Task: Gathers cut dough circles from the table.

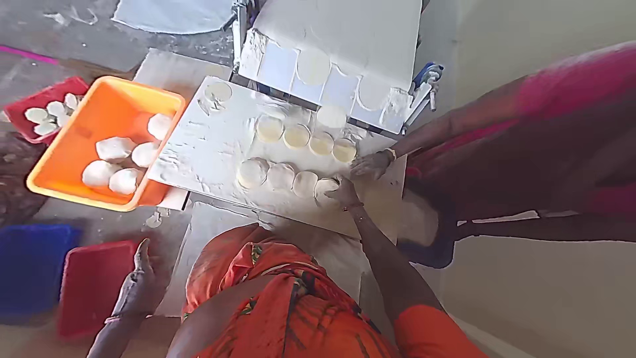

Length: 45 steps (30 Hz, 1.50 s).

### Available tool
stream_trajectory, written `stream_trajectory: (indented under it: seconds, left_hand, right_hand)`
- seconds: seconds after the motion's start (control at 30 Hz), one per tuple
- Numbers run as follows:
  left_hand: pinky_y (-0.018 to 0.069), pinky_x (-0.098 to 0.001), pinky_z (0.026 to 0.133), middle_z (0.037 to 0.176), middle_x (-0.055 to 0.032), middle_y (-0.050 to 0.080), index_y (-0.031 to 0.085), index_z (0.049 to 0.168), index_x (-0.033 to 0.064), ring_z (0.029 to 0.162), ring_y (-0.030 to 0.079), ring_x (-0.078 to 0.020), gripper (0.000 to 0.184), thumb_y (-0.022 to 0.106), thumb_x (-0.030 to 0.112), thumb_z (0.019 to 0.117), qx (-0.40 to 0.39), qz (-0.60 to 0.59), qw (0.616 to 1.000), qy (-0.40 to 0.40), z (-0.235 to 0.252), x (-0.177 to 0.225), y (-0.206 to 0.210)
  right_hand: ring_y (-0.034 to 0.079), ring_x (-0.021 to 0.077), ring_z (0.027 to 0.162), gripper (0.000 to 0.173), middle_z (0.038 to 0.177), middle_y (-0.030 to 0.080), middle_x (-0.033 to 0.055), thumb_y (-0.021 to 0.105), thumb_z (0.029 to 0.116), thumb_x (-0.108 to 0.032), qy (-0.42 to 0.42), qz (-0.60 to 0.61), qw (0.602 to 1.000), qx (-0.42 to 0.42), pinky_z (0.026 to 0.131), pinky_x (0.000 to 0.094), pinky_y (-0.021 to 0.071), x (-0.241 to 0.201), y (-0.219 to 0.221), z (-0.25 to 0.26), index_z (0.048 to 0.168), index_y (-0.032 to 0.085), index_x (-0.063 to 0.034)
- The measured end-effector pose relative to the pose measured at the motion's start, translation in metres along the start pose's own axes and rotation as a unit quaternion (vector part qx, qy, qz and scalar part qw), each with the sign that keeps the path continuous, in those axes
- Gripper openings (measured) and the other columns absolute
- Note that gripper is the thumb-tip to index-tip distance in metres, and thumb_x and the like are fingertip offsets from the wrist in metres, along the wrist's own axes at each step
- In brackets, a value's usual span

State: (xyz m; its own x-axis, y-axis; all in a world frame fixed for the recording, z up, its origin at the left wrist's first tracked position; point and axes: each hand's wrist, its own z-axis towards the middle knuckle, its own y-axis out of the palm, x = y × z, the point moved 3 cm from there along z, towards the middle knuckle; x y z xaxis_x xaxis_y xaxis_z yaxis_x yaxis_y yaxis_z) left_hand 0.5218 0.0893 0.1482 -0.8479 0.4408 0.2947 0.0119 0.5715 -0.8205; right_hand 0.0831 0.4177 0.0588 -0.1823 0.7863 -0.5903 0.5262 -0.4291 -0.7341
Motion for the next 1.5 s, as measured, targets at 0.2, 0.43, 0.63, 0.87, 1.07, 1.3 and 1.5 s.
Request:
stream_trajectory:
  seconds: [0.2, 0.43, 0.63, 0.87, 1.07, 1.3, 1.5]
  left_hand:
    - [0.0525, -0.0589, 0.092, 0.132, -0.0326, 0.06, 0.012, 0.159, -0.0104, 0.106, 0.067, -0.048, 0.081, 0.062, 0.0, 0.0952, 0.035, -0.026, 0.998, 0.038, -0.005, 0.04, -0.009]
    - [0.0568, -0.0577, 0.082, 0.128, -0.0273, 0.062, 0.007, 0.163, 0.0024, 0.093, 0.07, -0.0423, 0.094, 0.067, 0.005, 0.0905, 0.095, -0.087, 0.979, 0.155, 0.004, 0.016, 0.0]
    - [0.0563, -0.0541, 0.088, 0.124, -0.0259, 0.066, 0.019, 0.159, -0.0052, 0.095, 0.071, -0.0374, 0.079, 0.064, 0.006, 0.0947, 0.064, -0.104, 0.989, 0.085, 0.01, 0.021, -0.008]
    - [0.0541, -0.0378, 0.101, 0.122, -0.0136, 0.069, 0.053, 0.138, -0.0065, 0.111, 0.068, -0.0188, 0.045, 0.048, 0.022, 0.1039, -0.135, -0.477, 0.843, 0.209, 0.094, 0.145, 0.02]
    - [0.0604, -0.0411, 0.085, 0.107, -0.0117, 0.074, 0.065, 0.122, 0.0074, 0.099, 0.072, -0.0215, 0.088, 0.019, 0.078, 0.0973, -0.372, -0.755, 0.54, -0.011, 0.13, 0.212, 0.044]
    - [0.0607, -0.0373, 0.08, 0.096, -0.0108, 0.071, 0.059, 0.119, 0.0021, 0.088, 0.071, -0.0189, 0.026, 0.041, 0.016, 0.1078, -0.356, -0.688, 0.632, -0.028, 0.135, 0.202, 0.049]
    - [0.0619, -0.0364, 0.076, 0.089, -0.0109, 0.072, 0.06, 0.105, -0.0002, 0.081, 0.072, -0.0189, 0.019, 0.042, -0.002, 0.1008, -0.322, -0.682, 0.653, -0.072, 0.13, 0.183, 0.036]
  right_hand:
    - [0.067, 0.0322, 0.115, 0.061, 0.124, 0.07, 0.0209, 0.086, 0.0789, -0.015, -0.07, 0.122, 0.976, 0.167, 0.102, 0.0533, 0.0521, -0.027, -0.04, -0.033, 0.134, 0.063, -0.0019]
    - [0.07, 0.0363, 0.101, 0.046, 0.108, 0.072, 0.0248, 0.088, 0.0809, -0.017, 0.014, 0.156, 0.974, 0.162, 0.093, 0.056, 0.0543, -0.001, 0.004, -0.02, 0.117, 0.07, 0.0049]
    - [0.07, 0.0379, 0.103, 0.037, 0.108, 0.073, 0.0226, 0.076, 0.0925, -0.025, 0.015, 0.066, 0.981, 0.179, 0.095, 0.0595, 0.0521, -0.003, 0.008, -0.027, 0.121, 0.072, -0.001]
    - [0.071, 0.0301, 0.087, 0.031, 0.101, 0.074, 0.0191, 0.076, 0.0924, -0.017, -0.07, 0.112, 0.983, 0.13, 0.081, 0.0521, 0.0564, -0.121, 0.009, -0.058, 0.117, 0.073, -0.0002]
    - [0.068, 0.0113, 0.09, 0.029, 0.106, 0.073, 0.0095, 0.069, 0.0959, -0.008, -0.019, 0.333, 0.942, -0.034, 0.081, 0.0307, 0.0573, -0.203, 0.052, -0.053, 0.124, 0.068, -0.0019]
    - [0.07, 0.0341, 0.103, 0.037, 0.121, 0.068, 0.0217, 0.055, 0.1038, -0.017, -0.043, 0.058, 0.997, 0.018, 0.091, 0.0512, 0.0571, -0.193, 0.068, -0.049, 0.135, 0.058, 0.0027]
    - [0.051, 0.043, 0.137, 0.057, 0.148, 0.053, 0.0247, 0.064, 0.0984, -0.012, 0.022, -0.108, 0.993, -0.052, 0.111, 0.0583, 0.0436, -0.098, 0.029, 0.015, 0.151, 0.046, -0.0011]
